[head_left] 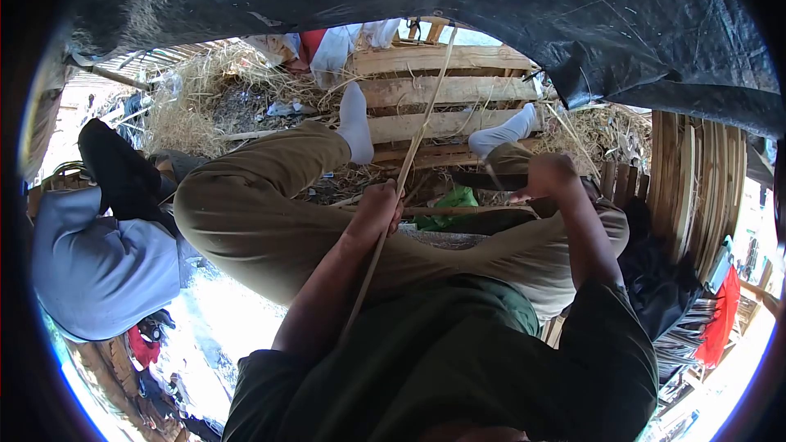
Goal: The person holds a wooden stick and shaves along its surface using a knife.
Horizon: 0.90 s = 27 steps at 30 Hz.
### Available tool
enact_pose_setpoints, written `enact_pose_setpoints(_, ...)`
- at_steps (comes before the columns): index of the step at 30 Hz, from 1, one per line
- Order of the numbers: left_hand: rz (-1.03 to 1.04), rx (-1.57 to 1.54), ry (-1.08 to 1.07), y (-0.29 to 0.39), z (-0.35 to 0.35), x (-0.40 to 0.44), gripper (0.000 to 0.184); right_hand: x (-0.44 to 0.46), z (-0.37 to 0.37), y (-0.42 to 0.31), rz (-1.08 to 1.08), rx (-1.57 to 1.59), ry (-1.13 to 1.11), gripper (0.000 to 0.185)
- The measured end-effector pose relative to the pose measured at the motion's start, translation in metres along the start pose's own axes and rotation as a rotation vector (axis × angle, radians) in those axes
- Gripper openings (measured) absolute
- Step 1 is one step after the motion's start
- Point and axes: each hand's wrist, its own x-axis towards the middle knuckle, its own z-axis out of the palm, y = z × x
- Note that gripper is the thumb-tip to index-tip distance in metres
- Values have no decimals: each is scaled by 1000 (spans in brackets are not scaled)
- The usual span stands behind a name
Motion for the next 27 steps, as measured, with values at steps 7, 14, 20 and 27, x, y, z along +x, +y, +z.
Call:
enact_pose_setpoints(7,74,119,12,-8,1,2,35,-4,5,0,24,85,50,74)
enact_pose_setpoints(14,81,267,62,10,15,-11,31,-16,-6,20,136,420,-65,79)
enact_pose_setpoints(20,-67,422,115,45,14,12,29,-8,19,46,107,430,-76,79)
enact_pose_setpoints(27,-261,206,-12,60,11,95,35,-12,34,66,35,430,-64,74)
